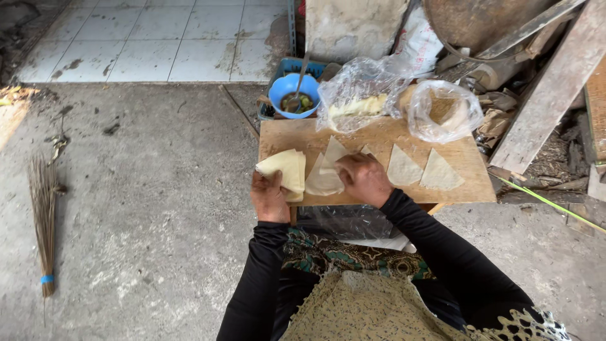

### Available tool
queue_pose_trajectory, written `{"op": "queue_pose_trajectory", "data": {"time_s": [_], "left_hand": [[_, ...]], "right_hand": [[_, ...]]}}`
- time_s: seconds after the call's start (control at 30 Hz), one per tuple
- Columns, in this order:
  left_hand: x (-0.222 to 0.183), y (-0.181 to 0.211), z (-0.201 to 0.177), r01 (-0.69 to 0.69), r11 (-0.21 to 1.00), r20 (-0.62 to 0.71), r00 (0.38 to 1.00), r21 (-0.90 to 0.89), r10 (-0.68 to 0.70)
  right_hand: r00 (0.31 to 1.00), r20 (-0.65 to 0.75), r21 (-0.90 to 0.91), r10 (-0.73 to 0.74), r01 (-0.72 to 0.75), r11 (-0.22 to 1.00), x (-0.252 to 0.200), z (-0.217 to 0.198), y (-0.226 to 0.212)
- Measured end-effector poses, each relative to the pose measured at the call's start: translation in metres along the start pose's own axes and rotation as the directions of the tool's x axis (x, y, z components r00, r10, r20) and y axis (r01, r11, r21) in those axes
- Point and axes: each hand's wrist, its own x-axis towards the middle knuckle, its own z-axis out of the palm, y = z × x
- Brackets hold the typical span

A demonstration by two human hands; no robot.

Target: The person prepares food items by placing spoonfuls of filling onto thin pastry sheets on a wooden board and folding the sheets into triangular shapes.

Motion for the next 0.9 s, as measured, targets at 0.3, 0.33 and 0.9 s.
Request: {"op": "queue_pose_trajectory", "data": {"time_s": [0.3, 0.33, 0.9], "left_hand": [[-0.001, -0.015, 0.021, -0.415, 0.23, 0.237, 0.805, 0.88, 0.544], [-0.004, -0.014, 0.022, -0.436, 0.149, 0.294, 0.785, 0.888, 0.545], [-0.005, -0.021, 0.018, -0.434, -0.012, 0.397, 0.811, 0.901, 0.431]], "right_hand": [[0.99, 0.103, -0.24, 0.101, -0.074, 0.968, 0.05, -0.008, 0.113], [0.976, 0.17, -0.243, 0.14, -0.096, 0.965, 0.055, 0.003, 0.115], [0.881, 0.352, 0.304, 0.317, -0.428, 0.851, 0.055, 0.061, 0.114]]}}
